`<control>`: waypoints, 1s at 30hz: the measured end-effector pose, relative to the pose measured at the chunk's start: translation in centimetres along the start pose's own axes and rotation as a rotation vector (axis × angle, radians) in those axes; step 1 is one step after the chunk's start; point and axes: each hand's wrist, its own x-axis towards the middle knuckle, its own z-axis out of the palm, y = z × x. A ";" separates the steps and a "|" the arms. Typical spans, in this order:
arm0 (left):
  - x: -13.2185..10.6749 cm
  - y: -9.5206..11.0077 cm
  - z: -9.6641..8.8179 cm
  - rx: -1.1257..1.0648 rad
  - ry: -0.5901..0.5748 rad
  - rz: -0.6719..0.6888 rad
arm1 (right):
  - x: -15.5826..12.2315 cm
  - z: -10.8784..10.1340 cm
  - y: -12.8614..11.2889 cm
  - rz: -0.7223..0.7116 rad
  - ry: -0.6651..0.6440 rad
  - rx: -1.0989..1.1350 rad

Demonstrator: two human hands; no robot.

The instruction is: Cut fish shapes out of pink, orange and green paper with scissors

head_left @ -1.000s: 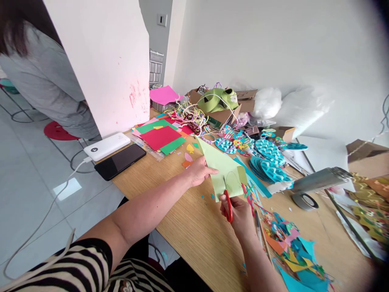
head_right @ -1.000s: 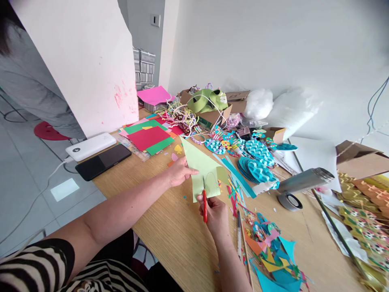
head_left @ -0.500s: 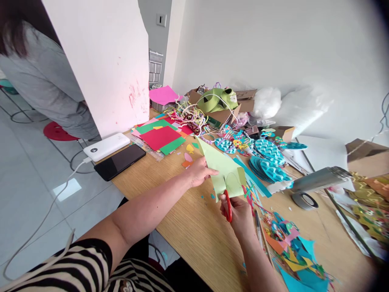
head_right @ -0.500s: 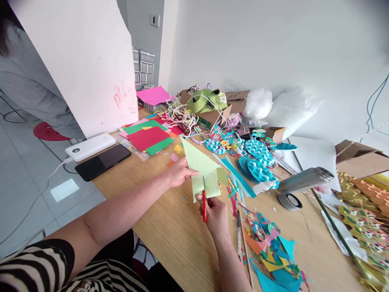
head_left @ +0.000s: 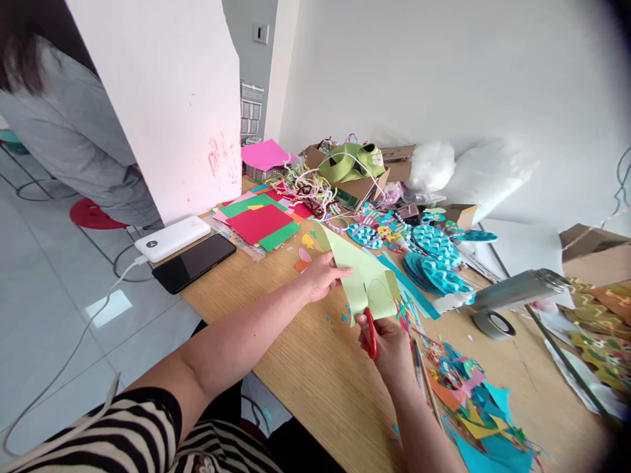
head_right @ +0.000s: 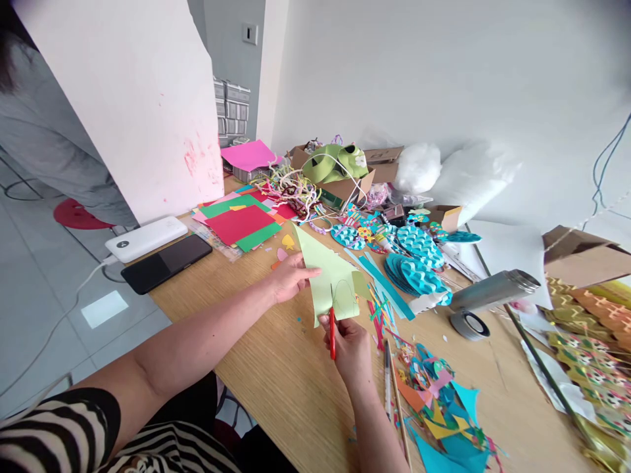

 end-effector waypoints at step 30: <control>0.4 -0.5 -0.3 0.094 -0.075 0.087 | 0.0 0.2 0.3 0.003 0.048 -0.006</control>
